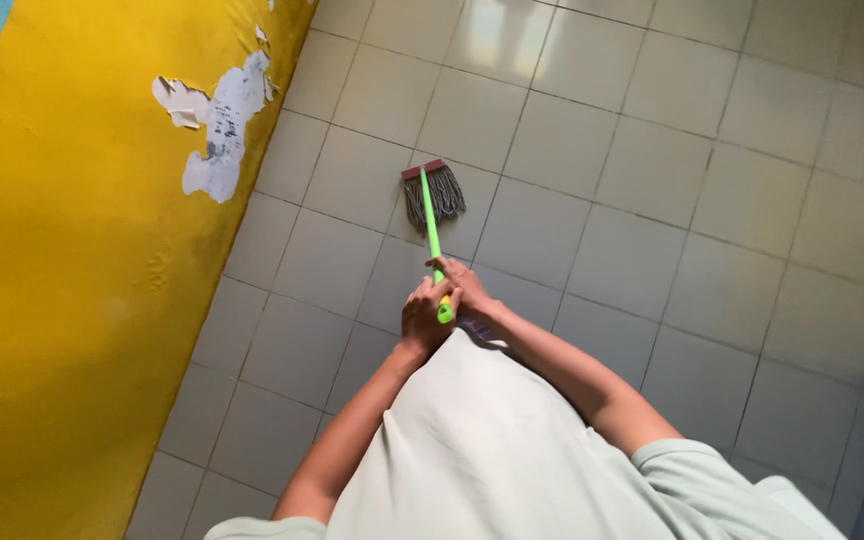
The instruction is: The recorder is mopping the floor in a room, moving across different floor surfaces.
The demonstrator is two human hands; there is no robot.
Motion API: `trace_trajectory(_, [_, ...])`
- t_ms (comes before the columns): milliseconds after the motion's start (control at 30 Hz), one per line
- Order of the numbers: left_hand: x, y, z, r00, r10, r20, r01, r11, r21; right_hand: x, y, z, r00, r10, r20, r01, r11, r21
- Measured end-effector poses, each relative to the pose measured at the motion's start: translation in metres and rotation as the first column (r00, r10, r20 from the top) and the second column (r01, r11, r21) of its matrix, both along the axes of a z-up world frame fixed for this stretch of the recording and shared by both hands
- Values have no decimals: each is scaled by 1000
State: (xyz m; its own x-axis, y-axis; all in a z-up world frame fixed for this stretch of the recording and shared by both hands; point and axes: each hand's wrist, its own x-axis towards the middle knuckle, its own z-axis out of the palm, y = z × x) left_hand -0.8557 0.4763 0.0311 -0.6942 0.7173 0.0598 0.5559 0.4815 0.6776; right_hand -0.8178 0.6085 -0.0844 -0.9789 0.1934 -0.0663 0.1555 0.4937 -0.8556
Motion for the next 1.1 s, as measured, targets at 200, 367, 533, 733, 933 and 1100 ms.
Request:
trace_trajectory(200, [-72, 69, -5, 998, -59, -11, 59, 998, 0, -74, 82, 44, 997, 32, 74, -40, 993, 110])
trace_trajectory(367, [-136, 119, -2, 999, -25, -34, 27, 999, 41, -138, 121, 51, 999, -7, 51, 7, 1000, 3])
trace_trajectory(533, [-215, 169, -5, 994, -79, -75, 84, 994, 66, -215, 169, 31, 988, -121, 94, 120, 993, 16])
trace_trajectory(733, [-333, 222, -26, 967, -214, -136, 219, 976, 20, -324, 225, 37, 991, -114, -65, 117, 992, 44])
trace_trajectory(933, [-455, 268, 8, 979, -203, 10, 203, 979, -6, -435, 266, 66, 988, -149, 33, 147, 988, 56])
trace_trajectory(1100, [-517, 293, 31, 984, -178, 27, 172, 974, 144, -501, 291, 67, 980, -172, -96, 182, 978, 102])
